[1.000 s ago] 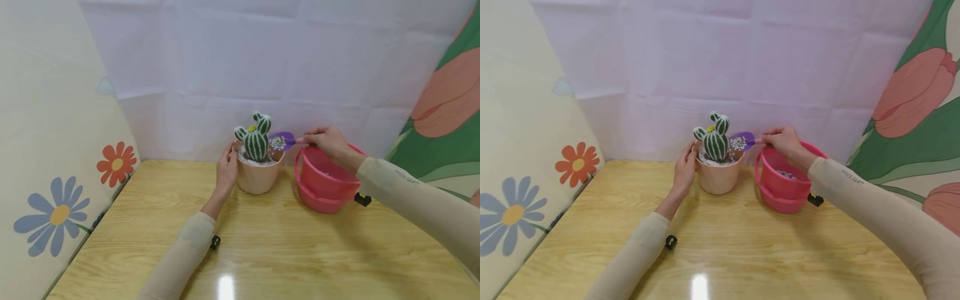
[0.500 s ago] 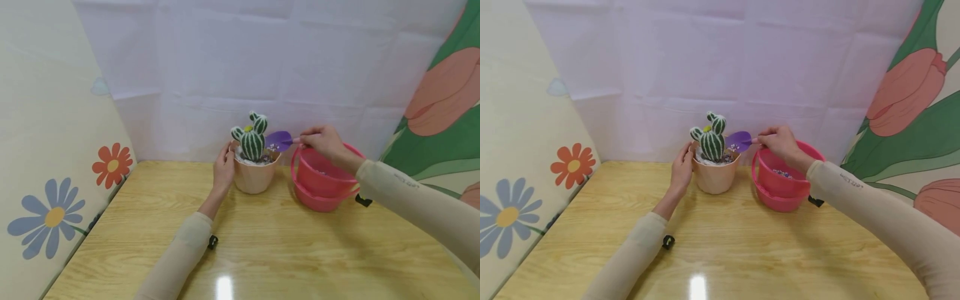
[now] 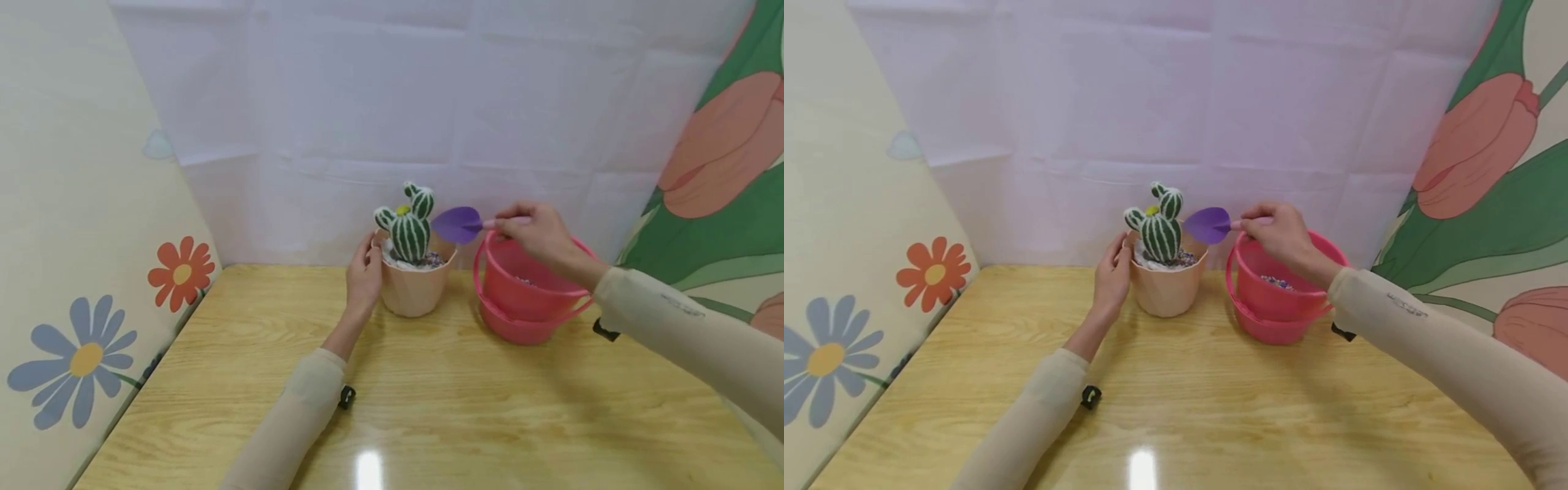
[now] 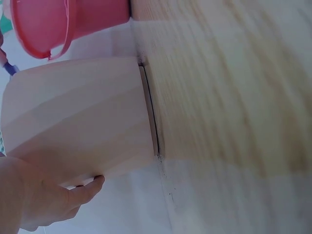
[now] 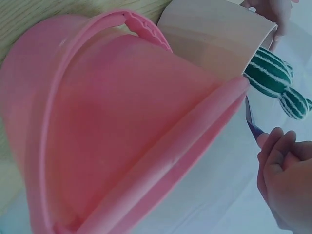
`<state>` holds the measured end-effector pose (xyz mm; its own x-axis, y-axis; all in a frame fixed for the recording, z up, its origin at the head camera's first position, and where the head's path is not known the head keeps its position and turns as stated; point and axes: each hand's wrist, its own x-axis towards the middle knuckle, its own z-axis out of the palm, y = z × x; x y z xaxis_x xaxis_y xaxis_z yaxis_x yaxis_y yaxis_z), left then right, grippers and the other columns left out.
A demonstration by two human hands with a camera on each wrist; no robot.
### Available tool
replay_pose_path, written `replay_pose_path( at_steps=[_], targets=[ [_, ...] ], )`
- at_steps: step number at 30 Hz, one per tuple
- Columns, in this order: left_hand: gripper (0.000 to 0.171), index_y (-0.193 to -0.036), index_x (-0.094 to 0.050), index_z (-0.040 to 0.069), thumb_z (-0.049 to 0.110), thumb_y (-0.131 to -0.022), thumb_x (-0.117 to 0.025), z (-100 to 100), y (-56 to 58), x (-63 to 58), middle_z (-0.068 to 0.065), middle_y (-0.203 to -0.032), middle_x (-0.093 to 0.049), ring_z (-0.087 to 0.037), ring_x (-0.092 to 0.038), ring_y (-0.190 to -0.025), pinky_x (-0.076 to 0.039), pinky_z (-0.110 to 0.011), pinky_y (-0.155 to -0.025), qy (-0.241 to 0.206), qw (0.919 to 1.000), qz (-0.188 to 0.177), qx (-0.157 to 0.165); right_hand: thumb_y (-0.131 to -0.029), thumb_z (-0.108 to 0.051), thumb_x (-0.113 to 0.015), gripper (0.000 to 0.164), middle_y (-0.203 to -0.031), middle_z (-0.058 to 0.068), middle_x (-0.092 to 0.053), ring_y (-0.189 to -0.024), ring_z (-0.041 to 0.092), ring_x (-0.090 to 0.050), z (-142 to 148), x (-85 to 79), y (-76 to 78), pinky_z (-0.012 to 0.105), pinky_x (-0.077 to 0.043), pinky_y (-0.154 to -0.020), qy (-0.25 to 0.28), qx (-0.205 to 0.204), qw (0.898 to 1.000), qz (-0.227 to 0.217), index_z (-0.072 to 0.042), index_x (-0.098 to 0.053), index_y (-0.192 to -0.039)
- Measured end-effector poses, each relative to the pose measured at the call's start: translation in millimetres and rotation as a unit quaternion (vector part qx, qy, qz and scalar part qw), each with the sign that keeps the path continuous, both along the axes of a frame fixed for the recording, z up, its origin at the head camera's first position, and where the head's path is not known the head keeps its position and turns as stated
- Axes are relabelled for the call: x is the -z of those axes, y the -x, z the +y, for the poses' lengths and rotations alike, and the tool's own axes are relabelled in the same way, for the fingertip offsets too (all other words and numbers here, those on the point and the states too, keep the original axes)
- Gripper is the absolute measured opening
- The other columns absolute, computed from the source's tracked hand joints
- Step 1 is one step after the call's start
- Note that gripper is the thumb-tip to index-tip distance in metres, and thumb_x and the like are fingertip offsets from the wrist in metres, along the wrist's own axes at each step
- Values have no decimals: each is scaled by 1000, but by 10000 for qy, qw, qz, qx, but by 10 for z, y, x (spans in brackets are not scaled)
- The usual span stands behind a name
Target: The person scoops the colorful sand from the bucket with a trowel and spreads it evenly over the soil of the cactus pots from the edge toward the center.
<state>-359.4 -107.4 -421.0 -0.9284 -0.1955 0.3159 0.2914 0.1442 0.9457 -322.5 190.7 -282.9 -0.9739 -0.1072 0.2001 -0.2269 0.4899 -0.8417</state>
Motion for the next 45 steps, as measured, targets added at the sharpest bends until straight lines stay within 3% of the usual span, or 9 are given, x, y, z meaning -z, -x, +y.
replay_pose_path(
  at_steps=[7, 14, 19, 28, 34, 40, 45],
  targets=[
    [44, -146, -56, 11, 27, -106, -54, 31, -27, -45, -10, -144, -56, -26, -56, -123, -52, -40, -100, -327, 9991, 8, -270, -100, -25, -69, 31, -102, 12, -74, -90, 22, -70, 184, -28, -59, 29, -59, -77, -422, 63, 9988, 250, -1, -69, -119],
    [36, -133, -65, 9, 29, -105, -56, 81, -70, -72, -6, -131, -64, -23, -60, -118, -53, -37, -98, -569, 9946, 255, -835, -99, -20, -71, 31, -101, 16, -73, -85, 20, -70, 303, -2, -119, 27, -59, -73, -224, 60, 9995, 232, 3, -68, -119],
    [33, -128, -66, 9, 30, -106, -54, 90, -134, -133, -4, -127, -65, -21, -59, -118, -51, -38, -100, -716, 9914, 415, -1013, -98, -22, -71, 29, -98, 17, -73, -83, 21, -71, 345, 46, -166, 27, -58, -70, -213, 76, 9993, 303, 1, -71, -116],
    [30, -126, -67, 7, 26, -107, -53, 137, -169, -173, -5, -123, -66, -21, -59, -114, -51, -40, -98, -650, 9885, 938, -990, -97, -27, -72, 31, -96, 17, -74, -84, 22, -71, 455, 60, -266, 28, -56, -69, -251, 233, 9989, 306, -1, -71, -115],
    [30, -126, -67, 8, 26, -107, -53, 142, -175, -177, -4, -122, -65, -18, -59, -112, -51, -38, -97, -461, 9856, 1159, -1137, -96, -32, -73, 37, -97, 16, -74, -84, 21, -71, 532, 42, -309, 27, -57, -67, -172, 239, 9987, 421, 0, -71, -114],
    [28, -124, -69, 7, 22, -106, -53, 156, -232, -220, -4, -118, -65, -17, -59, -109, -48, -40, -97, -203, 9766, 1769, -1208, -98, -28, -71, 34, -96, 14, -74, -85, 22, -71, 612, 26, -341, 28, -58, -69, -66, 210, 9990, 389, 1, -70, -116],
    [26, -121, -71, 5, 17, -105, -55, 212, -285, -308, -8, -115, -66, -19, -59, -109, -49, -40, -97, -244, 9693, 2218, -1037, -100, -28, -69, 37, -98, 14, -74, -87, 20, -71, 700, -12, -389, 27, -60, -74, 3, 257, 9993, 269, 2, -68, -121]
  ],
)
